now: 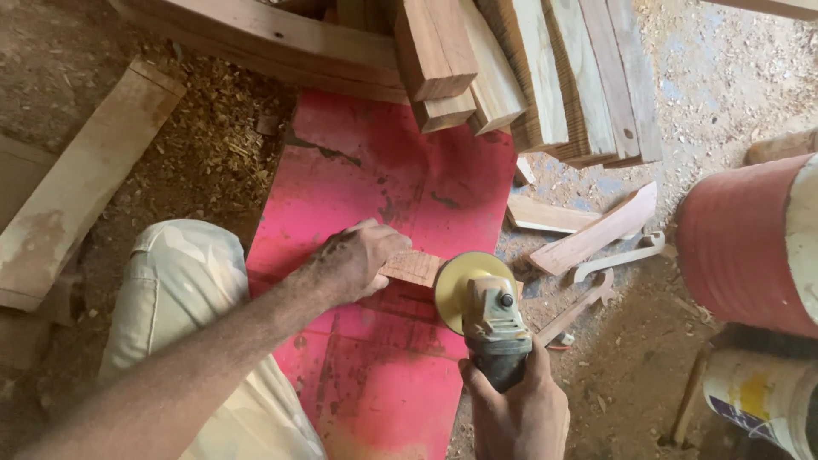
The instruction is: Sanding and shaping wooden furniture components using a hand-held angle grinder with a sanding disc.
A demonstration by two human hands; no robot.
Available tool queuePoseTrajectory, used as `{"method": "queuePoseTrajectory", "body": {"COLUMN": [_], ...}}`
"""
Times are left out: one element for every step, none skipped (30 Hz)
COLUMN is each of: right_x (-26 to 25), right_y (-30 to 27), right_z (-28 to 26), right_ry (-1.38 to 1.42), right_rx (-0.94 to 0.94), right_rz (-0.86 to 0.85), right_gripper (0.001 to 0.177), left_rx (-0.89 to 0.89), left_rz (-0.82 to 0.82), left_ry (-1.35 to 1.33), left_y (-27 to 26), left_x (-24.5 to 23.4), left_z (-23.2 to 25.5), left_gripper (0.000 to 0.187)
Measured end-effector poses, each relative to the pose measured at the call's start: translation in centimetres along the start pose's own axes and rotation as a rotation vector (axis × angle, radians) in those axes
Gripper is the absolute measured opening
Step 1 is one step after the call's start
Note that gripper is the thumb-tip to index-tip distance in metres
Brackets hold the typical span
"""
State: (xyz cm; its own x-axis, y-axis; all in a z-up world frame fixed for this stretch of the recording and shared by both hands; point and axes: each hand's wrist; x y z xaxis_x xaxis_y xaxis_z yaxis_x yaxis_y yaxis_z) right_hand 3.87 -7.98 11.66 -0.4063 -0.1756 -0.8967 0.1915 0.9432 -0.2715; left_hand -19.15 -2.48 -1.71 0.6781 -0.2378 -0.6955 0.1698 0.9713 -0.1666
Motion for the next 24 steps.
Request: {"method": "queuePoseTrajectory", "body": {"right_x": [-0.1,0.1,0.3,0.5,0.4,0.4,0.2,0.3,0.3,0.1,0.1,0.0,0.1,0.2,0.6,0.9,0.6,0.3,-0.1,0.1,0.2,0.3,0.4,0.4], "right_y": [-0.1,-0.2,-0.1,0.0,0.0,0.0,-0.1,-0.2,-0.3,-0.4,-0.3,-0.3,-0.2,-0.1,0.0,0.0,-0.1,-0.3,-0.6,-0.6,-0.6,-0.5,-0.6,-0.7], "right_z": [-0.3,0.2,0.7,1.2,1.2,1.1,1.2,1.0,0.9,0.8,0.8,0.8,0.7,1.3,1.8,2.3,1.6,0.9,0.3,0.7,1.3,1.8,1.7,1.6], "right_ry": [-0.002,-0.003,-0.004,-0.005,-0.002,0.001,0.002,0.004,0.003,0.002,0.002,0.001,0.003,0.005,0.011,0.016,0.019,0.022,0.023,0.024,0.022,0.020,0.020,0.020], "right_rx": [0.002,0.004,0.005,0.006,0.005,0.004,0.007,0.010,0.017,0.024,0.031,0.037,0.038,0.040,0.037,0.034,0.032,0.030,0.033,0.036,0.043,0.050,0.056,0.063], "right_rz": [-0.006,-0.011,-0.013,-0.015,-0.023,-0.031,-0.036,-0.041,-0.039,-0.038,-0.034,-0.030,-0.029,-0.028,-0.031,-0.034,-0.039,-0.044,-0.047,-0.051,-0.047,-0.043,-0.043,-0.042], "right_gripper": [0.080,0.079,0.079,0.079,0.079,0.079,0.079,0.079,0.079,0.079,0.079,0.079,0.079,0.078,0.078,0.078,0.078,0.078,0.078,0.078,0.078,0.078,0.078,0.078], "left_rx": [-0.009,-0.013,-0.009,-0.006,-0.013,-0.002,0.013,0.011,0.001,-0.008,-0.001,-0.004,-0.011,-0.008,-0.001,0.007,0.002,0.018,0.037,0.036,0.012,-0.013,-0.009,0.014], "left_rz": [-0.014,-0.016,-0.013,-0.011,-0.011,-0.003,0.003,0.001,-0.014,-0.030,-0.032,-0.033,-0.030,-0.029,-0.015,-0.001,0.001,0.012,0.019,0.017,-0.004,-0.026,-0.029,-0.013], "left_ry": [-0.002,-0.005,0.001,0.006,0.008,0.001,-0.008,-0.008,-0.004,0.001,-0.002,0.008,0.022,0.022,0.006,-0.011,-0.008,0.005,0.016,0.016,0.007,-0.002,-0.004,0.002], "left_y": [-0.1,-0.3,-0.2,-0.2,-0.2,-0.2,-0.2,-0.4,-0.3,-0.3,-0.2,-0.1,0.0,0.0,-0.1,-0.3,-0.2,-0.2,-0.2,-0.4,-0.4,-0.3,-0.3,-0.2], "left_x": [0.1,0.2,0.2,0.3,0.2,0.1,0.2,-0.1,-0.3,-0.5,-0.1,0.3,0.6,0.6,0.5,0.4,0.5,0.6,0.9,0.4,0.1,-0.2,0.2,0.5], "left_z": [0.1,0.1,0.0,0.0,-0.1,-0.1,-0.1,0.0,0.2,0.5,0.3,0.1,-0.2,-0.1,-0.1,-0.1,-0.3,-0.5,-0.5,-0.4,-0.1,0.3,0.0,-0.2], "left_gripper": [0.060,0.060,0.060,0.060,0.060,0.059,0.059,0.059,0.059,0.059,0.059,0.061,0.063,0.063,0.063,0.063,0.063,0.062,0.061,0.061,0.060,0.060,0.060,0.062]}}
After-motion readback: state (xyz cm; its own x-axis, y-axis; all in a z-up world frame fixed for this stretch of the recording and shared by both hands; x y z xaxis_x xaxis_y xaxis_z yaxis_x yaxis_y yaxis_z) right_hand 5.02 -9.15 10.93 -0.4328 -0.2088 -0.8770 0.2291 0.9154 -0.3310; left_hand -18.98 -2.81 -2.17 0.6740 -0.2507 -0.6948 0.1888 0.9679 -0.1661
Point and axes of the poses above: each hand's wrist, its own y-axis towards the middle knuckle, its own x-axis out of the palm, z = x × y, and after that the axes turned 11 degrees about -x, right-handed
